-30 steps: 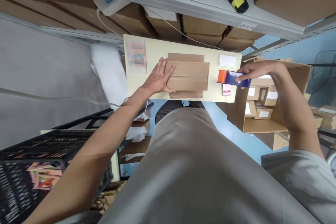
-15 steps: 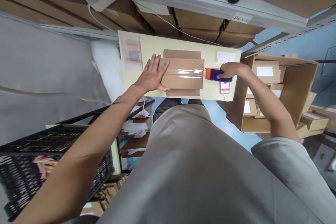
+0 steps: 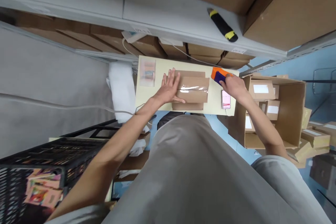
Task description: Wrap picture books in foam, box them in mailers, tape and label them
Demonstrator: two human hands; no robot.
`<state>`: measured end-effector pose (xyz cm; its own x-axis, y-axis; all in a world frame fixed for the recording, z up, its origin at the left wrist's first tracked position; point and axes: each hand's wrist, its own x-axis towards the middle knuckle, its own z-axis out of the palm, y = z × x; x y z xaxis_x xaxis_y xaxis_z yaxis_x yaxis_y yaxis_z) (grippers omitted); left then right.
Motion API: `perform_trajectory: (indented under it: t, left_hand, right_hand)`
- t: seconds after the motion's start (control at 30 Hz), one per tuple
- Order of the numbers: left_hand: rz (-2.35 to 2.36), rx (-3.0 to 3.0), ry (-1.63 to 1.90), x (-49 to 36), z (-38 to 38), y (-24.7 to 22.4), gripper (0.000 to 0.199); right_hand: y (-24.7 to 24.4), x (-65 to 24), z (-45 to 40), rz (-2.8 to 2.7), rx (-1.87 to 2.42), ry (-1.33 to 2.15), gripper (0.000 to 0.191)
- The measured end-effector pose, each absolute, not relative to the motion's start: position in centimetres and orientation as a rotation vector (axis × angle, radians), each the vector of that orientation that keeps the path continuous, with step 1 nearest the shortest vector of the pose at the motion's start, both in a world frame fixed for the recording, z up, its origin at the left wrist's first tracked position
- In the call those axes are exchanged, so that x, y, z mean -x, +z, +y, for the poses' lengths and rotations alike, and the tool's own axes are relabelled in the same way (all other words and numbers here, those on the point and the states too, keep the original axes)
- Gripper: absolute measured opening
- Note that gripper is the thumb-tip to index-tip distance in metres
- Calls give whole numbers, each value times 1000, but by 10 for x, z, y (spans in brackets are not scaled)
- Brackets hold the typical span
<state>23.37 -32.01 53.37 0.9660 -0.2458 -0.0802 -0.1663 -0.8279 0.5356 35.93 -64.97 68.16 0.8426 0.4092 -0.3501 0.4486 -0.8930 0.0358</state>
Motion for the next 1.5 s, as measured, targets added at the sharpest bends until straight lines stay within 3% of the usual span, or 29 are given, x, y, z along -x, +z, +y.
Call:
perform_trajectory:
  t: [0.17,0.33,0.53,0.67,0.83,1.07,1.3,1.5]
  left_hand:
    - [-432,-2428,367,-287,-355,598,151]
    - [-346,-2368,514,-333,-363,644,135]
    - [-250,-2292,535,-334,-356,654,146]
    - [-44,-2214,498,-300,-335,628,115]
    - [431,-2067,447,-220,-306,561,73]
    - [672,-2013,111,-154,-326,514,51]
    - [695,-2163,-44,-171,-348,518,54]
    - [789,-2217,-82,-186,-361,521,62]
  right_hand:
    - [737,-374,-581,842,-3009,-158,61]
    - [747,-424,-503,1139,-2990,64,60]
    - [752,-455,-443,1151,-2884,23,54]
    - [750,-447,-448,1102,-2899,200,67]
    - [692,-373,-513,812,-3163,416,69]
    - [568,-241,-571,258,-3613,-112,68]
    - [537,-241,-559,-150,-3589,-101,78]
    - [534,-255,-570,-335,-3572,-359,82]
